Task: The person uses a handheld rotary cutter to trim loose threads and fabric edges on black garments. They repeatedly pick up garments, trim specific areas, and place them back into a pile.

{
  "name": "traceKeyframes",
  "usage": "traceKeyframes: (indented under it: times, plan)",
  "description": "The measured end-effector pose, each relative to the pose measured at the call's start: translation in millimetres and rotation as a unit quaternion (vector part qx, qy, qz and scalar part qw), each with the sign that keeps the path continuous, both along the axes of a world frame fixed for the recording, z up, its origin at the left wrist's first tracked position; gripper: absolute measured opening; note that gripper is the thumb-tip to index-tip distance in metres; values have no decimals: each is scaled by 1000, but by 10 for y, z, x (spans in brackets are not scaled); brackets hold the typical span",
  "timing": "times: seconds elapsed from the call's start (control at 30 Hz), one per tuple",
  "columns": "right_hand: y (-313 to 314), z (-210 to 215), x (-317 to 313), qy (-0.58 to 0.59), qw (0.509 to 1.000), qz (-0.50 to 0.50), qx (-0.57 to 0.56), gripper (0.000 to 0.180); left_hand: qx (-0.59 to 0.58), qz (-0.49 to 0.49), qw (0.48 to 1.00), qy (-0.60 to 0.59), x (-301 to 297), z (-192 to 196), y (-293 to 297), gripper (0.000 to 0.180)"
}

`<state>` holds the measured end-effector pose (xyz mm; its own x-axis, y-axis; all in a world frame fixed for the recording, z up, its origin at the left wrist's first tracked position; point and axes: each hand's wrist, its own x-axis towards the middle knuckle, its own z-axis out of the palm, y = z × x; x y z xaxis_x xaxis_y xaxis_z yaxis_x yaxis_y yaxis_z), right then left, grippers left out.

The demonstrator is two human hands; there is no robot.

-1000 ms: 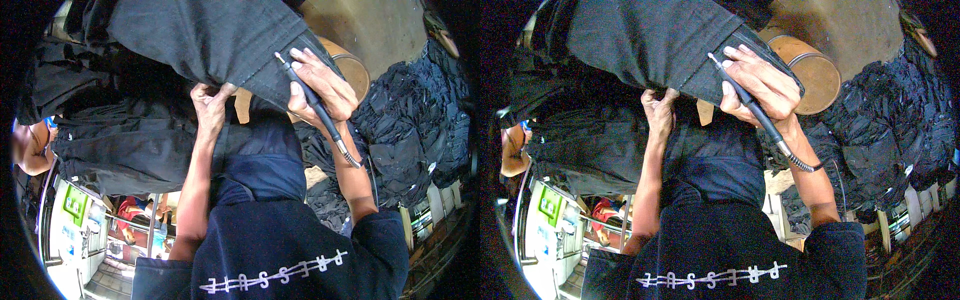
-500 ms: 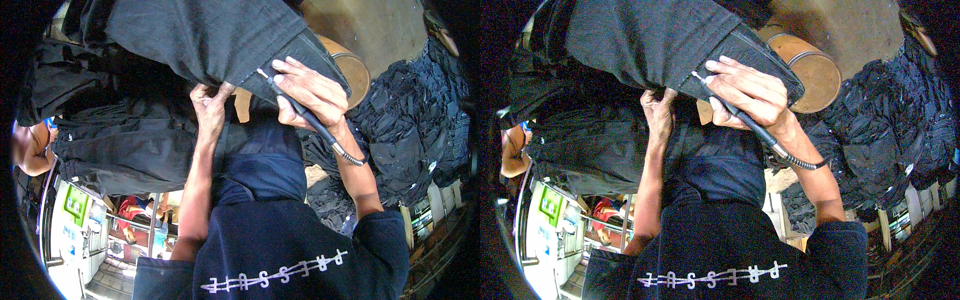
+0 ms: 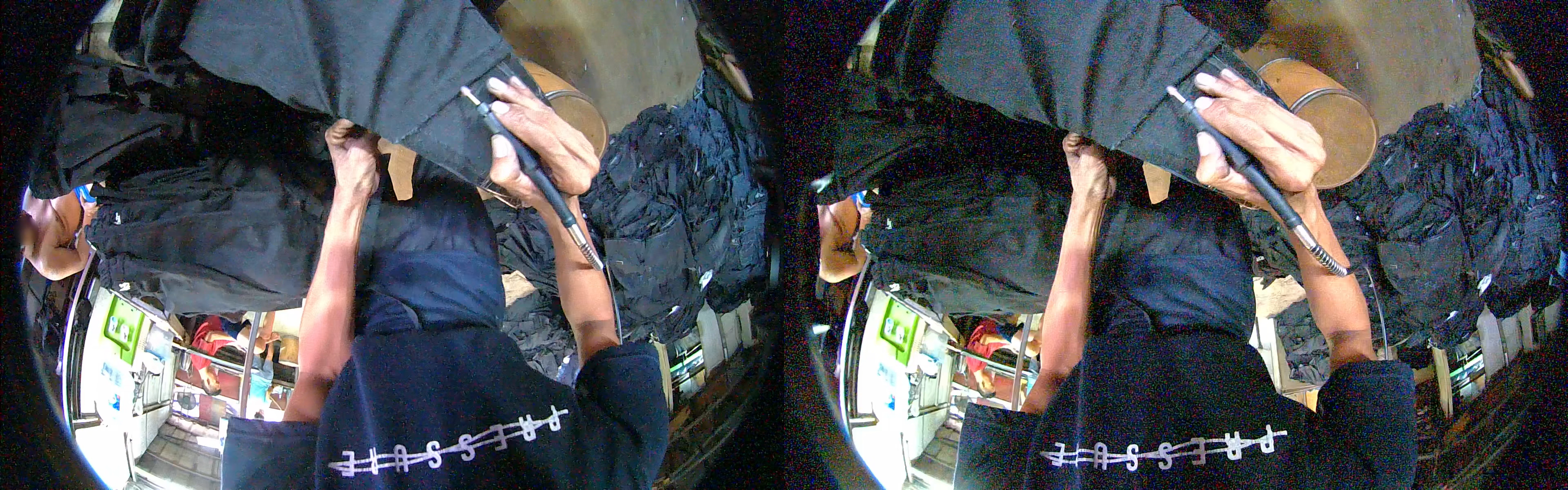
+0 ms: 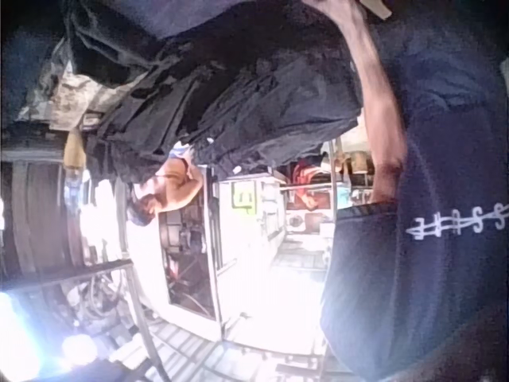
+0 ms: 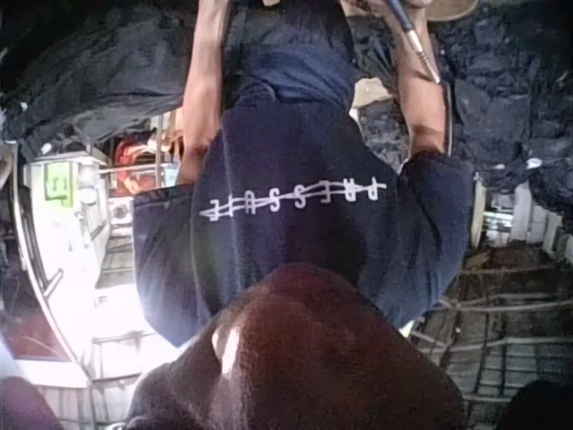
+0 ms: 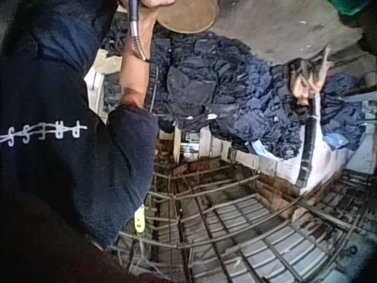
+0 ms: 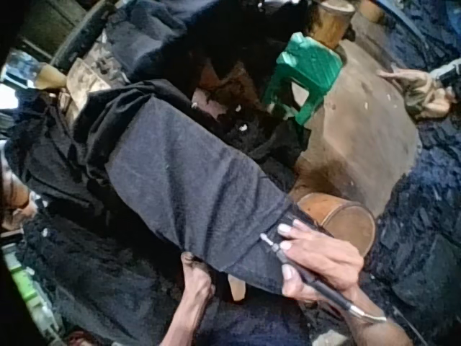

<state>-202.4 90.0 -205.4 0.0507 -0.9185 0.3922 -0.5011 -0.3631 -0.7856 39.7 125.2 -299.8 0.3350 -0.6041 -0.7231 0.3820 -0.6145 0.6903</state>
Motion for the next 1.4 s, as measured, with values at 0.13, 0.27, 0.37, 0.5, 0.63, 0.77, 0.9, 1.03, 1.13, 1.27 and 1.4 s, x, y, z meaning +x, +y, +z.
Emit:
traceKeyframes:
  times: [0.13,0.27,0.37,0.5,0.63,0.77,0.9,1.03,1.13,1.27,1.4]
  plan:
    - [9,-17,21,-4,999,47,-1,19,-8,8,1000,6,-58,-141,21,23]
    - [20,3,37,0,994,112,14,23,-62,-24,997,28,-7,-153,61,25]
    - [13,-2,51,10,995,103,5,26,-65,-33,997,26,-8,-108,49,24]
    - [16,-26,54,4,997,72,0,25,-83,-14,996,29,-66,-60,15,24]
    - [30,-48,44,11,999,48,0,22,-26,-10,1000,3,-45,-101,25,25]
    - [23,-60,22,14,1000,26,-8,19,-55,-25,998,35,38,-217,95,26]
    - [18,-48,2,22,1000,10,-2,19,-13,-66,997,33,163,-290,163,30]
    - [11,-46,0,33,999,-13,-6,20,87,-98,991,-12,179,-322,180,43]
    - [3,-48,3,23,999,-35,-12,22,-5,35,999,29,92,-310,164,46]
    - [0,-48,1,35,998,-50,-14,24,6,49,999,22,8,-185,119,42]
    - [-5,-53,6,41,996,-76,-13,25,-5,-22,998,52,32,-10,52,32]
